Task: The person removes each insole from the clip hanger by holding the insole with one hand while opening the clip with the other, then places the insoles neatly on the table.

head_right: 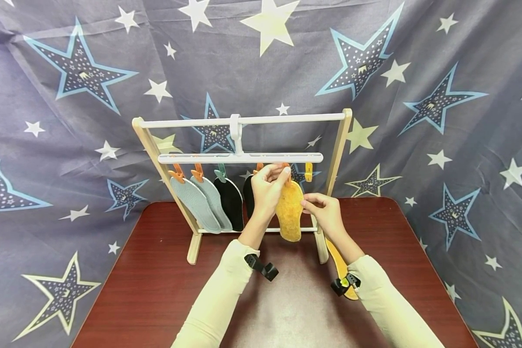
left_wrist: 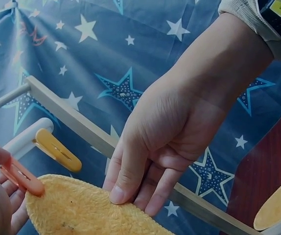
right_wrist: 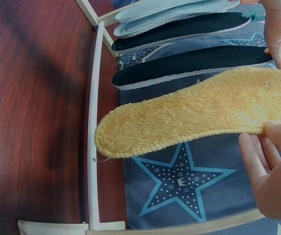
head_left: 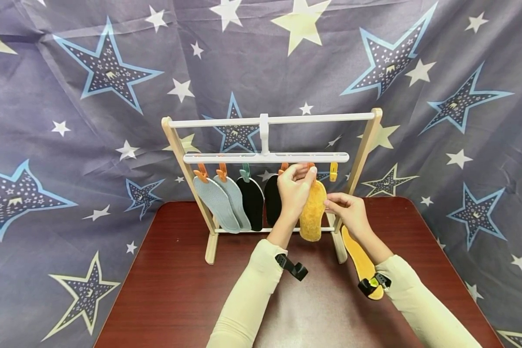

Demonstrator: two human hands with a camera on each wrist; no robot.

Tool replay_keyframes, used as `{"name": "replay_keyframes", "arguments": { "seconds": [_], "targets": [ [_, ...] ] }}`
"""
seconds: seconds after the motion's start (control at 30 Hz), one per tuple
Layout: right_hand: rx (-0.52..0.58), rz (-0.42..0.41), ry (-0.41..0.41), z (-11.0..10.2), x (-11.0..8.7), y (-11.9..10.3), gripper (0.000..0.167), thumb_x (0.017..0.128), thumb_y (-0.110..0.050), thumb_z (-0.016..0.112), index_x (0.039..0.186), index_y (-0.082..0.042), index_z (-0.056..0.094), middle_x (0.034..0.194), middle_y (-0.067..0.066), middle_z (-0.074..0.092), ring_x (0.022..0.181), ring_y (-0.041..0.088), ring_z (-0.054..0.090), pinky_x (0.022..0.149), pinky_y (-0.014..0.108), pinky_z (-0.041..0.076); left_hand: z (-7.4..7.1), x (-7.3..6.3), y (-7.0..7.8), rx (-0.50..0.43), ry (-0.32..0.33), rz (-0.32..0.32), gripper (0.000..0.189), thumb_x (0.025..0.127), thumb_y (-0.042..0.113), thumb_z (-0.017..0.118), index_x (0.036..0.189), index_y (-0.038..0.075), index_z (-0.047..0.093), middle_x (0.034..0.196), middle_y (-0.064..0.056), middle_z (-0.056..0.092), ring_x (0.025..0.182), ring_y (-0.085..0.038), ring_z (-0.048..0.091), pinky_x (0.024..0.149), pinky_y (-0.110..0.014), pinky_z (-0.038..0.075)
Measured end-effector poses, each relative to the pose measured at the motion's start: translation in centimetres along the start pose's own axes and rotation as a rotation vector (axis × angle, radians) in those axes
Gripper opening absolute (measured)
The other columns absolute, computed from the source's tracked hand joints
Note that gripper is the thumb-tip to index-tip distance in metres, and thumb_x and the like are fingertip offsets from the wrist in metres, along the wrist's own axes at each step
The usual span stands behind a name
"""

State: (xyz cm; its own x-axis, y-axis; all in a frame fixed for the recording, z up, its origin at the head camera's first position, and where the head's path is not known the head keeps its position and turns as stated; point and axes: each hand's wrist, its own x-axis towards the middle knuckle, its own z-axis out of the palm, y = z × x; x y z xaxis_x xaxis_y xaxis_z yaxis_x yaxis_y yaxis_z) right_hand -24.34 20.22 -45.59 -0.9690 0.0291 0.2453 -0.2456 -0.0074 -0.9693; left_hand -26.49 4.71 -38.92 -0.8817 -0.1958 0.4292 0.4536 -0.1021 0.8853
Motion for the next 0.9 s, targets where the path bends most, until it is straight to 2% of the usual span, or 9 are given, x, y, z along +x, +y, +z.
{"name": "replay_keyframes", "arguments": {
  "seconds": [0.23, 0.43, 0.73, 0.9],
  "targets": [
    [-0.008, 0.002, 0.002, -0.02, 0.02, 0.16, 0.027, 0.093, 0.006, 0.068, 0.11, 0.026, 0.063, 0.08, -0.011, 0.074, 0.074, 0.004, 0.072, 0.07, 0.023, 0.063, -0.05, 0.04, -0.14, 0.024, 0.007, -0.004, 0.02, 0.088, 0.005, 0.075, 0.103, -0.009, 0.073, 0.097, -0.026, 0.076, 0.086, -0.03, 0.075, 0.076, -0.024, 0.063],
    [-0.008, 0.003, -0.001, -0.15, 0.0, 0.29, 0.027, 0.093, 0.006, 0.067, 0.111, 0.026, 0.062, 0.081, -0.01, 0.074, 0.075, 0.004, 0.072, 0.071, 0.024, 0.063, 0.01, 0.05, -0.17, 0.008, 0.008, -0.008, 0.022, 0.088, 0.004, 0.075, 0.104, -0.01, 0.073, 0.098, -0.026, 0.076, 0.087, -0.032, 0.075, 0.078, -0.027, 0.063],
    [-0.013, 0.026, 0.01, -0.4, -0.11, 0.51, 0.027, 0.093, 0.007, 0.068, 0.111, 0.026, 0.063, 0.082, -0.007, 0.075, 0.074, 0.004, 0.072, 0.073, 0.029, 0.064, 0.06, 0.05, -0.29, -0.01, 0.008, -0.01, 0.02, 0.088, 0.003, 0.075, 0.104, -0.009, 0.074, 0.099, -0.026, 0.076, 0.086, -0.027, 0.075, 0.078, -0.024, 0.062],
    [-0.016, 0.038, 0.019, -0.62, -0.09, 0.68, 0.027, 0.092, 0.007, 0.068, 0.111, 0.026, 0.063, 0.082, -0.005, 0.075, 0.074, 0.004, 0.072, 0.073, 0.029, 0.064, 0.1, 0.0, -0.38, -0.013, 0.015, -0.006, 0.02, 0.088, 0.003, 0.076, 0.104, -0.009, 0.074, 0.099, -0.027, 0.075, 0.088, -0.033, 0.075, 0.079, -0.026, 0.063]
  ]
}}
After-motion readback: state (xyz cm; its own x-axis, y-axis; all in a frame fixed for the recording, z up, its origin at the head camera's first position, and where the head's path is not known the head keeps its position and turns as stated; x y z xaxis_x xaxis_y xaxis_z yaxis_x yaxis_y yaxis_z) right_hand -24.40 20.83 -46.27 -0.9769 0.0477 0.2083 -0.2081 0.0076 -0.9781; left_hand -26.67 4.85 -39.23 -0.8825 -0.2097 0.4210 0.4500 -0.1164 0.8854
